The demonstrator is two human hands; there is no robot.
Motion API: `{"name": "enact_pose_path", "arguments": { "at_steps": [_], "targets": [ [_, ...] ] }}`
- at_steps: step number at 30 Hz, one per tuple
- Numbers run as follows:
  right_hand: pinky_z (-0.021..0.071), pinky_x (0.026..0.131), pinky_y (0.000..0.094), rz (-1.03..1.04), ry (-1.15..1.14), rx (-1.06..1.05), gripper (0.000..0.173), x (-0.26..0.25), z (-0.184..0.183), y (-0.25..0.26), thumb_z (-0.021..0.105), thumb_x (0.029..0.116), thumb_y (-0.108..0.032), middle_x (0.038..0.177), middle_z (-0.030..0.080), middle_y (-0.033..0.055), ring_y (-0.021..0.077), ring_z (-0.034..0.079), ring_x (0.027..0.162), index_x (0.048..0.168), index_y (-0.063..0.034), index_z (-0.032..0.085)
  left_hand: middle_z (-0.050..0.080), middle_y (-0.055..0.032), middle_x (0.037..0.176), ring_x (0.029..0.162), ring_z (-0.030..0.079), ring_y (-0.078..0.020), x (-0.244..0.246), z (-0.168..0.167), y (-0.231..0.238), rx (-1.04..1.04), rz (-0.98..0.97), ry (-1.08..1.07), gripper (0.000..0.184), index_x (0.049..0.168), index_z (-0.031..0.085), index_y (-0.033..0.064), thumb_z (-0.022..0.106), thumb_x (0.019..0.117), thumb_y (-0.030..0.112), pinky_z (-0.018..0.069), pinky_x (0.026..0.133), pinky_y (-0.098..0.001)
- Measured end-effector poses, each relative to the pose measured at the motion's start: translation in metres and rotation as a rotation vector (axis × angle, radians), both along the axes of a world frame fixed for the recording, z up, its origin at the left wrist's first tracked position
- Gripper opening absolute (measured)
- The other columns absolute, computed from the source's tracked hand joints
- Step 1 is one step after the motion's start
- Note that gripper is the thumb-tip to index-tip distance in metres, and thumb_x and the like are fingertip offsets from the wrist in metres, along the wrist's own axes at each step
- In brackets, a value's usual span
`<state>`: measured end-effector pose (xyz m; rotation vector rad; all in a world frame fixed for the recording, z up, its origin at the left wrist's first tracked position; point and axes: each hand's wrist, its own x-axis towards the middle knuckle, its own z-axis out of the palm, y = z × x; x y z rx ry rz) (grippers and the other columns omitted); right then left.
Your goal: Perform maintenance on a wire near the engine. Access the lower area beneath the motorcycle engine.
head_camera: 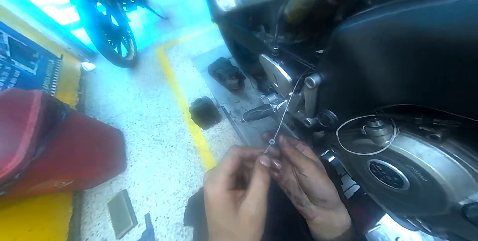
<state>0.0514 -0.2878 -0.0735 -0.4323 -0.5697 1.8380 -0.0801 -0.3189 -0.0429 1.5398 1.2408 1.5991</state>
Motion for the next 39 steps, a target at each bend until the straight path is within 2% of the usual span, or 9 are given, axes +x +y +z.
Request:
{"name": "enact_pose_path", "arguments": {
  "at_steps": [9,15,20,26,28,30,32,36,39],
  "targets": [
    [0.0407,0.049,0.0140,-0.155,-0.050,-0.068,0.018,-0.011,0.006,-0.015,0.072,0.0960,-0.021,0.063,0.056,-0.0007,-0.0013,0.047,0.052,0.096,-0.0037,0.077,0.066,0.0000,0.071,0.058,0.057,0.0033,0.011,-0.010,-0.006,0.182,0.209,0.308,0.015,0.090,0.072,-0.0016,0.066,0.0942,0.011,0.0482,0.050,-0.0113],
    [0.0514,0.055,0.0179,-0.296,-0.187,-0.043,0.014,-0.018,0.009,-0.024,0.079,0.0897,-0.016,0.081,0.071,0.0123,0.0057,0.063,0.064,0.090,-0.0028,0.076,0.067,-0.0018,0.069,0.057,0.058,0.0015,0.013,-0.018,-0.009,0.240,0.259,0.382,0.016,0.087,0.072,-0.0020,0.066,0.0935,0.011,0.0485,0.050,-0.0128],
    [0.0443,0.053,0.0141,-0.141,-0.046,-0.025,0.020,-0.005,0.004,-0.019,0.071,0.0968,-0.022,0.065,0.059,-0.0012,-0.0012,0.051,0.055,0.100,-0.0038,0.077,0.064,0.0047,0.068,0.054,0.053,0.0040,0.013,-0.010,-0.008,0.037,0.060,-0.043,0.009,0.091,0.069,0.0023,0.065,0.0958,0.009,0.0447,0.047,-0.0114],
    [0.0445,0.054,0.0133,-0.211,-0.121,0.108,0.017,-0.010,-0.003,-0.014,0.071,0.0969,-0.021,0.076,0.067,0.0038,-0.0018,0.051,0.058,0.101,-0.0055,0.078,0.044,0.0030,0.055,0.042,0.040,0.0000,0.010,-0.003,-0.009,-0.471,-0.233,-0.858,0.017,0.089,0.066,0.0021,0.053,0.0996,0.006,0.0346,0.038,-0.0150],
    [0.0444,0.054,0.0136,-0.246,-0.162,0.105,0.016,-0.009,-0.002,-0.015,0.072,0.0955,-0.020,0.079,0.069,0.0063,-0.0013,0.052,0.057,0.100,-0.0053,0.079,0.051,0.0001,0.062,0.046,0.043,-0.0012,0.006,-0.005,-0.010,-0.402,-0.209,-0.647,0.015,0.095,0.067,0.0011,0.054,0.1010,0.008,0.0359,0.041,-0.0151],
    [0.0424,0.051,0.0135,-0.284,-0.184,0.070,0.015,-0.010,-0.001,-0.016,0.074,0.0938,-0.017,0.076,0.068,0.0067,-0.0014,0.049,0.055,0.098,-0.0040,0.079,0.065,0.0008,0.079,0.054,0.053,-0.0013,0.000,-0.010,-0.013,-0.181,-0.075,-0.121,0.011,0.105,0.068,0.0039,0.063,0.0994,0.012,0.0440,0.045,-0.0153],
    [0.0406,0.049,0.0133,-0.292,-0.182,0.023,0.014,-0.011,0.000,-0.017,0.075,0.0932,-0.016,0.072,0.066,0.0065,-0.0014,0.047,0.052,0.095,-0.0030,0.079,0.067,0.0000,0.097,0.063,0.057,-0.0004,-0.005,-0.013,-0.016,-0.046,0.062,0.244,0.029,0.112,0.069,0.0048,0.073,0.0939,0.027,0.0495,0.050,-0.0161],
    [0.0378,0.047,0.0138,-0.243,-0.133,-0.049,0.016,-0.010,0.003,-0.019,0.075,0.0934,-0.019,0.061,0.055,0.0002,-0.0014,0.044,0.049,0.093,-0.0033,0.078,0.070,-0.0042,0.109,0.060,0.053,-0.0006,-0.011,-0.012,-0.026,-0.108,0.101,0.332,0.075,0.145,0.047,-0.0048,0.079,0.0887,0.033,0.0468,0.049,-0.0185],
    [0.0374,0.048,0.0138,-0.226,-0.127,-0.050,0.017,-0.007,0.003,-0.020,0.074,0.0936,-0.020,0.060,0.054,-0.0011,-0.0016,0.044,0.050,0.095,-0.0033,0.078,0.071,-0.0053,0.108,0.059,0.056,-0.0034,-0.021,-0.014,-0.024,-0.163,-0.017,0.064,0.072,0.151,0.038,-0.0050,0.071,0.0940,0.022,0.0484,0.049,-0.0181]
  ]
}}
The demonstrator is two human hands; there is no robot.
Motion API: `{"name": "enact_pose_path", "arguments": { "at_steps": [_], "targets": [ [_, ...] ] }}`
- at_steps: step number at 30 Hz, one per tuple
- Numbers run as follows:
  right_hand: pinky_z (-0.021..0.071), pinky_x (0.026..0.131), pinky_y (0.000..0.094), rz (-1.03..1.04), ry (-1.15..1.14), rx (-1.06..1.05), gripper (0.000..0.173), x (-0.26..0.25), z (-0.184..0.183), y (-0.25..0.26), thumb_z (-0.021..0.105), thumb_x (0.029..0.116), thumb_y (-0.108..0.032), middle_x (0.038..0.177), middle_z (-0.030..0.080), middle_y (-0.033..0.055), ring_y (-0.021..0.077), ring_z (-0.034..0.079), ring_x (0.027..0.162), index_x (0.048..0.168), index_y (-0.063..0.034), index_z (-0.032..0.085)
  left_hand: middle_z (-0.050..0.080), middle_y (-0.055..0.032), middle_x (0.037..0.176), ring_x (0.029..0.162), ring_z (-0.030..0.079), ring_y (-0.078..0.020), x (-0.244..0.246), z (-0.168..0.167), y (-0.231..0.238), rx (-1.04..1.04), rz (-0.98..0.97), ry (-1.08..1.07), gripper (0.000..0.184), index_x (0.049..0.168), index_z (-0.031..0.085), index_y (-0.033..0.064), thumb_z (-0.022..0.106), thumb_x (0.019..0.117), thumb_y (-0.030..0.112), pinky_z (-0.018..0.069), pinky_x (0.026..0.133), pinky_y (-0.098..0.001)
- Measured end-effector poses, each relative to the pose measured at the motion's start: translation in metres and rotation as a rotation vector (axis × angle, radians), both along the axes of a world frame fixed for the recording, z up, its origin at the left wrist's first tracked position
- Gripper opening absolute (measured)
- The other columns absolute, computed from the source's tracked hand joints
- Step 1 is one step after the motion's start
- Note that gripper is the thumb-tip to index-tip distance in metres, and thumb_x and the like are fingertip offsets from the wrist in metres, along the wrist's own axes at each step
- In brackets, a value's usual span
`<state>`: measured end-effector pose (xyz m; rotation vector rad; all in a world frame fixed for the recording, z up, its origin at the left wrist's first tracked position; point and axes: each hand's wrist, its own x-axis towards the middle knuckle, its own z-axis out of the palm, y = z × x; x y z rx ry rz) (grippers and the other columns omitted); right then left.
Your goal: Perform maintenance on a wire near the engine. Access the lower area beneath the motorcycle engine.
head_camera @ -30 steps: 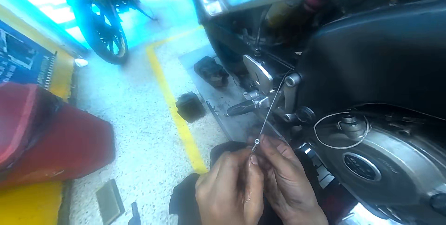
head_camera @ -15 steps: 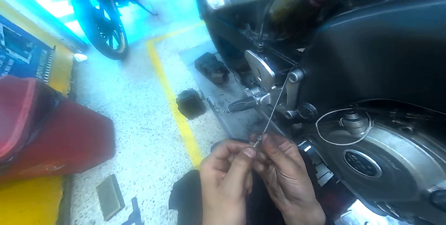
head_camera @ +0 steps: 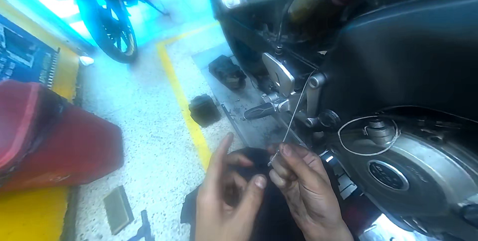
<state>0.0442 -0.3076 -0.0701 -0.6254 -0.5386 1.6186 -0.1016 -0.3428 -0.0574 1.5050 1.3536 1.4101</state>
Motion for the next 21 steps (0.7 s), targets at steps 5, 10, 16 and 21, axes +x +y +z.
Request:
{"name": "enact_pose_path", "arguments": {
  "at_steps": [5,10,16,21],
  "targets": [
    [0.0376,0.049,0.0131,0.123,0.039,-0.005,0.018,0.008,-0.006,0.001,0.071,0.0958,-0.020,0.061,0.054,-0.0032,-0.0024,0.045,0.052,0.096,-0.0031,0.077,0.072,-0.0032,0.121,0.096,0.070,-0.0174,-0.020,0.007,0.049,-0.130,-0.221,-0.092,0.045,0.134,0.067,0.0132,0.047,0.1076,0.043,0.0602,0.080,-0.0347],
    [0.0370,0.049,0.0143,0.052,-0.025,0.006,0.017,0.013,-0.007,-0.005,0.071,0.0959,-0.018,0.062,0.054,-0.0037,-0.0021,0.043,0.051,0.096,-0.0024,0.077,0.076,-0.0107,0.097,0.081,0.073,-0.0159,0.018,0.032,0.113,-0.531,-0.687,-0.268,0.034,0.126,0.067,0.0024,0.042,0.1106,0.021,0.0615,0.072,-0.0305],
    [0.0393,0.050,0.0144,0.114,-0.127,0.071,0.015,-0.004,-0.015,-0.029,0.067,0.0968,-0.018,0.078,0.068,-0.0007,-0.0035,0.048,0.056,0.090,-0.0064,0.075,0.048,0.0039,0.061,0.057,0.053,-0.0077,0.027,0.027,0.104,-0.599,-0.677,-0.681,0.025,0.109,0.067,0.0068,0.047,0.1087,0.021,0.0555,0.065,-0.0289],
    [0.0410,0.049,0.0145,0.147,0.110,-0.009,0.020,-0.008,-0.026,-0.051,0.067,0.0991,-0.023,0.074,0.061,-0.0033,-0.0023,0.049,0.055,0.097,-0.0049,0.074,0.039,0.0072,0.057,0.046,0.041,-0.0023,0.029,0.022,0.088,-0.595,-0.616,-0.750,0.018,0.107,0.064,0.0120,0.050,0.1080,0.023,0.0450,0.048,-0.0190]
  ]
}}
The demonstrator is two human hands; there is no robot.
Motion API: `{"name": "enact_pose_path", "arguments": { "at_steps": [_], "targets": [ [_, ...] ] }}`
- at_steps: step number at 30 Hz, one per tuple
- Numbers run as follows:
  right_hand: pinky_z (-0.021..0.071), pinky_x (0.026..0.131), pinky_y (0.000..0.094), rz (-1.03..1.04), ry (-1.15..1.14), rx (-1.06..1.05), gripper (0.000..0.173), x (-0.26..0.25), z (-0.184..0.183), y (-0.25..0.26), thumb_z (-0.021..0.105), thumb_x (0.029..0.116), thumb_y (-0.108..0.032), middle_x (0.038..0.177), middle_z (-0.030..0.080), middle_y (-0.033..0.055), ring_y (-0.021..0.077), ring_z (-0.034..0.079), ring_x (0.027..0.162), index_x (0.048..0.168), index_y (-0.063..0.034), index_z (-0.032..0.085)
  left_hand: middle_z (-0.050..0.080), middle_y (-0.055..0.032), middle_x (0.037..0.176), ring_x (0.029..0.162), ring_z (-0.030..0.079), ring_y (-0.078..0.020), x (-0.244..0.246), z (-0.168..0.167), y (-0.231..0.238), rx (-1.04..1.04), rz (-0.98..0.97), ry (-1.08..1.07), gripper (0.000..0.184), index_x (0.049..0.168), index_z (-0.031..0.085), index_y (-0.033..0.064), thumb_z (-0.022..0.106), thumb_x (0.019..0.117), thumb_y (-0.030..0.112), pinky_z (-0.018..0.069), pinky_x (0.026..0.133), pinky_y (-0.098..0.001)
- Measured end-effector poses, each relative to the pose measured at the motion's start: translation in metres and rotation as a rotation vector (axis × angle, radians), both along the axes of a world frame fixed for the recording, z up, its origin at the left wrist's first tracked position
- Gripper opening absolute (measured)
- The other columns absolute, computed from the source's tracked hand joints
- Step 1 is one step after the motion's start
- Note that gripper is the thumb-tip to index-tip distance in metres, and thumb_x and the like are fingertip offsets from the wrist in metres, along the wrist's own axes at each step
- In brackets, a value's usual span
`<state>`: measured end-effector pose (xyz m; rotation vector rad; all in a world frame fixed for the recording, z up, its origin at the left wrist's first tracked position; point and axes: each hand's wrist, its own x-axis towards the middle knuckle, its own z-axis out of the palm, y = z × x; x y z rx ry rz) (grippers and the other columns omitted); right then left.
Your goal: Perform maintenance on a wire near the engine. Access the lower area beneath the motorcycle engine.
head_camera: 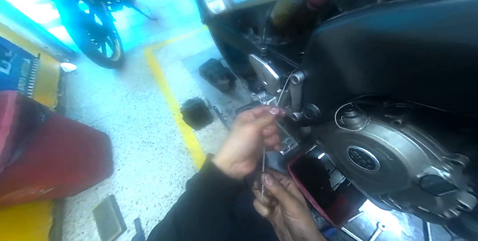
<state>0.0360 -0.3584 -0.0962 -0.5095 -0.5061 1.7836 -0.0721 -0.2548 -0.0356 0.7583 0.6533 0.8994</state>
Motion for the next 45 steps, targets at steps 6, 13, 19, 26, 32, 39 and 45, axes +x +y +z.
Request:
{"name": "enact_pose_path", "arguments": {
  "at_steps": [6,13,19,26,32,39,45],
  "targets": [
    [0.0395,0.049,0.0147,-0.109,0.054,-0.007,0.021,0.004,-0.004,-0.003,0.067,0.0988,-0.024,0.072,0.058,-0.0029,-0.0010,0.047,0.055,0.094,-0.0042,0.073,0.032,0.0082,0.056,0.038,0.026,0.0019,0.010,0.007,-0.005,-0.049,0.034,-0.012,0.020,0.112,0.063,0.0133,0.047,0.1083,0.024,0.0242,0.035,-0.0120],
    [0.0408,0.049,0.0151,-0.111,0.109,-0.087,0.020,-0.006,-0.001,-0.015,0.068,0.0962,-0.024,0.071,0.057,-0.0033,0.0002,0.050,0.055,0.084,-0.0086,0.070,0.033,0.0089,0.053,0.038,0.029,0.0016,0.016,0.017,0.009,-0.098,0.268,0.013,0.022,0.103,0.068,0.0043,0.049,0.1055,0.015,0.0270,0.034,-0.0130],
    [0.0376,0.048,0.0143,0.088,0.005,-0.302,0.027,0.001,-0.024,-0.057,0.051,0.1060,-0.026,0.066,0.053,-0.0099,-0.0031,0.045,0.053,0.093,-0.0127,0.071,0.034,0.0099,0.053,0.037,0.029,0.0011,-0.005,0.046,0.041,-0.029,0.276,0.022,0.021,0.102,0.066,0.0081,0.050,0.1061,0.021,0.0270,0.034,-0.0132],
    [0.0364,0.044,0.0150,0.039,-0.128,-0.591,0.027,0.090,-0.076,-0.069,0.034,0.1055,-0.014,0.075,0.059,-0.0045,0.0004,0.046,0.051,0.109,-0.0116,0.060,0.046,0.0032,0.064,0.046,0.038,-0.0034,-0.016,0.006,0.008,0.117,0.195,0.305,0.028,0.116,0.070,0.0101,0.046,0.1093,0.023,0.0351,0.042,-0.0164],
    [0.0357,0.044,0.0154,-0.083,0.023,-0.566,0.030,0.119,-0.047,-0.084,0.033,0.1044,-0.022,0.073,0.055,-0.0039,0.0016,0.045,0.051,0.095,-0.0139,0.061,0.060,-0.0218,0.133,0.116,0.060,-0.0419,-0.030,-0.006,0.034,0.991,0.545,1.484,0.048,0.147,0.052,0.0097,0.056,0.1011,0.023,0.0467,0.091,-0.0659],
    [0.0354,0.043,0.0146,-0.102,0.036,-0.483,0.037,0.108,-0.038,-0.082,0.032,0.1066,-0.026,0.069,0.052,-0.0047,0.0007,0.043,0.048,0.086,-0.0130,0.060,0.070,-0.0067,0.099,0.086,0.068,-0.0213,0.081,-0.012,-0.018,1.414,0.415,1.124,0.038,0.130,0.069,0.0100,0.065,0.0971,0.028,0.0574,0.070,-0.0403],
    [0.0353,0.042,0.0152,-0.192,-0.034,-0.417,0.031,0.116,-0.040,-0.096,0.046,0.1036,-0.026,0.067,0.051,-0.0044,0.0001,0.042,0.047,0.081,-0.0115,0.062,0.066,-0.0013,0.068,0.051,0.057,-0.0184,0.128,0.012,-0.028,1.256,0.400,1.188,0.043,0.140,0.064,0.0117,0.057,0.1007,0.029,0.0461,0.046,-0.0404]
  ]
}}
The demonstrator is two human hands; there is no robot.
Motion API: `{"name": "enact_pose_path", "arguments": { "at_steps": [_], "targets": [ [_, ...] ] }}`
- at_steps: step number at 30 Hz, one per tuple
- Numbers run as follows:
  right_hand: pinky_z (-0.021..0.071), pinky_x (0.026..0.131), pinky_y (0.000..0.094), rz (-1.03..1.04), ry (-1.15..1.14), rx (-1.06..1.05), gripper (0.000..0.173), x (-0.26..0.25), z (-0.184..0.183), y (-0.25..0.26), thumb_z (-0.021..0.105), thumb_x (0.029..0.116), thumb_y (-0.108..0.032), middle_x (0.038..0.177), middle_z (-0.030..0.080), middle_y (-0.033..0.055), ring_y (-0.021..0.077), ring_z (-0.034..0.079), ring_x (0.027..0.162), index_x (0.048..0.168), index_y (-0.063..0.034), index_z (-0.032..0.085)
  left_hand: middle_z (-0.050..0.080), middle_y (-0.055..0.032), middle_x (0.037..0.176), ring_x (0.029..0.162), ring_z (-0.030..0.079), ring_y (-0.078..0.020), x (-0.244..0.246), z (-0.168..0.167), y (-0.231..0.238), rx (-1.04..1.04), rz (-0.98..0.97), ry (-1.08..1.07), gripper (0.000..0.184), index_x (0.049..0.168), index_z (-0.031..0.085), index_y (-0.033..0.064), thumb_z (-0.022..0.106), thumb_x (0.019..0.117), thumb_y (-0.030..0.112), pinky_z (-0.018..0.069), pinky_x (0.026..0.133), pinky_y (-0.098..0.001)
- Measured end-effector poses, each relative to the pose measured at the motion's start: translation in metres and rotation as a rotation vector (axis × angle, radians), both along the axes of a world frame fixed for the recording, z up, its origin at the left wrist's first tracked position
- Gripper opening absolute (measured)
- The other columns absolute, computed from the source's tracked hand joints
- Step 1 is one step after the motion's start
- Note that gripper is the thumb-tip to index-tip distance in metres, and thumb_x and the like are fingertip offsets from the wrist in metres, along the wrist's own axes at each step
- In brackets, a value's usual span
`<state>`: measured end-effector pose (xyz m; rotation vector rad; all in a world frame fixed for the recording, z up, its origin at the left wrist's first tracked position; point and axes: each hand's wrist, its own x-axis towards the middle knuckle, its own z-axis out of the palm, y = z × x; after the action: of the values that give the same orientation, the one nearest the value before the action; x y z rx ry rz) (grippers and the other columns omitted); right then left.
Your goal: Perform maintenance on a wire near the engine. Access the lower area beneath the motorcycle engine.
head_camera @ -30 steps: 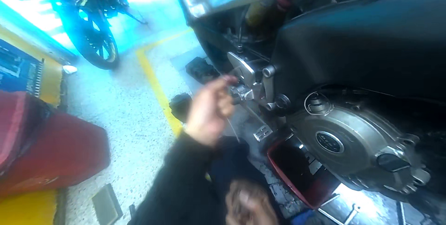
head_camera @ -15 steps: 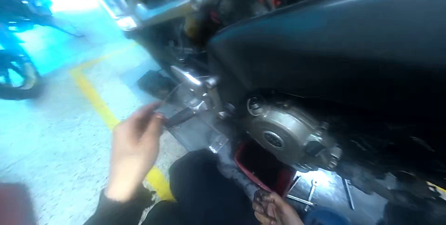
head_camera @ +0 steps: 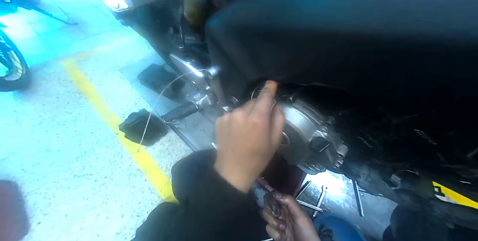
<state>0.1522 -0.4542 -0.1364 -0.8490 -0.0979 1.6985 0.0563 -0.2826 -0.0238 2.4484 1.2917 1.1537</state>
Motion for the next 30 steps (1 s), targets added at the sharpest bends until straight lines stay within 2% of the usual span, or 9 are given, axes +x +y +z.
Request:
{"name": "enact_pose_path", "arguments": {
  "at_steps": [3,6,15,19,24,25,28,29,30],
  "targets": [
    [0.0360,0.043,0.0148,0.019,-0.032,0.057,0.027,0.000,0.003,-0.004,0.050,0.1033,-0.024,0.069,0.053,-0.0046,-0.0007,0.043,0.049,0.083,-0.0108,0.064,0.055,-0.0012,0.054,0.049,0.058,-0.0240,0.020,0.003,-0.003,-0.139,0.113,0.135,0.046,0.140,0.060,0.0125,0.050,0.1016,0.036,0.0452,0.045,-0.0453],
    [0.0349,0.044,0.0143,0.046,-0.088,0.118,0.027,0.002,0.005,-0.012,0.054,0.1022,-0.026,0.070,0.053,-0.0058,-0.0015,0.042,0.050,0.081,-0.0123,0.064,0.064,-0.0035,0.065,0.060,0.065,-0.0255,0.020,0.004,0.007,-0.220,0.119,0.037,0.035,0.125,0.069,0.0182,0.052,0.1041,0.041,0.0507,0.053,-0.0504],
    [0.0369,0.051,0.0143,0.055,-0.451,0.377,0.027,0.015,0.031,-0.005,0.056,0.1034,-0.029,0.076,0.059,-0.0096,-0.0043,0.046,0.058,0.085,-0.0158,0.071,0.064,-0.0038,0.066,0.059,0.065,-0.0227,0.043,-0.006,0.014,0.039,0.081,-0.180,0.025,0.083,0.069,0.0109,0.059,0.1014,0.024,0.0499,0.052,-0.0451],
    [0.0442,0.056,0.0133,-0.117,-0.752,0.542,0.028,0.024,0.068,0.007,0.051,0.1078,-0.032,0.083,0.065,-0.0118,-0.0058,0.050,0.061,0.109,-0.0196,0.076,0.059,0.0046,0.064,0.054,0.057,-0.0090,0.017,-0.008,-0.028,-0.141,-0.206,-0.344,0.031,0.102,0.071,0.0116,0.047,0.1086,0.031,0.0486,0.049,-0.0322],
    [0.0448,0.051,0.0176,-0.360,-0.808,0.540,0.032,0.025,0.092,0.032,0.050,0.1084,-0.026,0.069,0.052,-0.0126,-0.0012,0.047,0.055,0.132,-0.0116,0.065,0.056,0.0067,0.057,0.048,0.054,-0.0067,-0.003,-0.004,-0.059,-0.215,-0.121,-0.202,0.039,0.086,0.071,0.0149,0.049,0.1071,0.039,0.0412,0.043,-0.0287],
    [0.0438,0.050,0.0179,-0.382,-0.807,0.532,0.032,0.024,0.093,0.038,0.048,0.1086,-0.022,0.069,0.050,-0.0119,-0.0006,0.045,0.054,0.133,-0.0068,0.063,0.058,0.0079,0.062,0.055,0.057,-0.0060,-0.003,-0.006,-0.055,-0.144,-0.071,-0.151,0.037,0.084,0.072,0.0175,0.050,0.1054,0.039,0.0444,0.048,-0.0282],
    [0.0424,0.049,0.0164,-0.433,-0.816,0.528,0.033,0.019,0.098,0.050,0.048,0.1087,-0.021,0.068,0.051,-0.0105,-0.0005,0.045,0.053,0.127,0.0007,0.065,0.067,0.0005,0.111,0.112,0.061,-0.0155,-0.008,-0.013,-0.049,-0.122,-0.156,-0.148,0.030,0.095,0.074,0.0164,0.052,0.1049,0.035,0.0500,0.095,-0.0385],
    [0.0415,0.049,0.0161,-0.431,-0.829,0.532,0.033,0.019,0.100,0.051,0.049,0.1086,-0.021,0.067,0.050,-0.0105,-0.0007,0.044,0.053,0.126,0.0014,0.066,0.069,0.0012,0.115,0.116,0.062,-0.0122,-0.012,-0.014,-0.051,-0.203,-0.218,-0.220,0.030,0.099,0.073,0.0138,0.050,0.1062,0.032,0.0521,0.099,-0.0359],
    [0.0413,0.048,0.0159,-0.426,-0.843,0.534,0.032,0.018,0.101,0.052,0.049,0.1083,-0.018,0.067,0.051,-0.0109,-0.0010,0.044,0.053,0.126,0.0020,0.066,0.071,0.0030,0.102,0.099,0.066,-0.0063,-0.014,-0.016,-0.054,-0.334,-0.275,-0.353,0.030,0.101,0.072,0.0096,0.050,0.1071,0.029,0.0567,0.087,-0.0293]
  ]
}}
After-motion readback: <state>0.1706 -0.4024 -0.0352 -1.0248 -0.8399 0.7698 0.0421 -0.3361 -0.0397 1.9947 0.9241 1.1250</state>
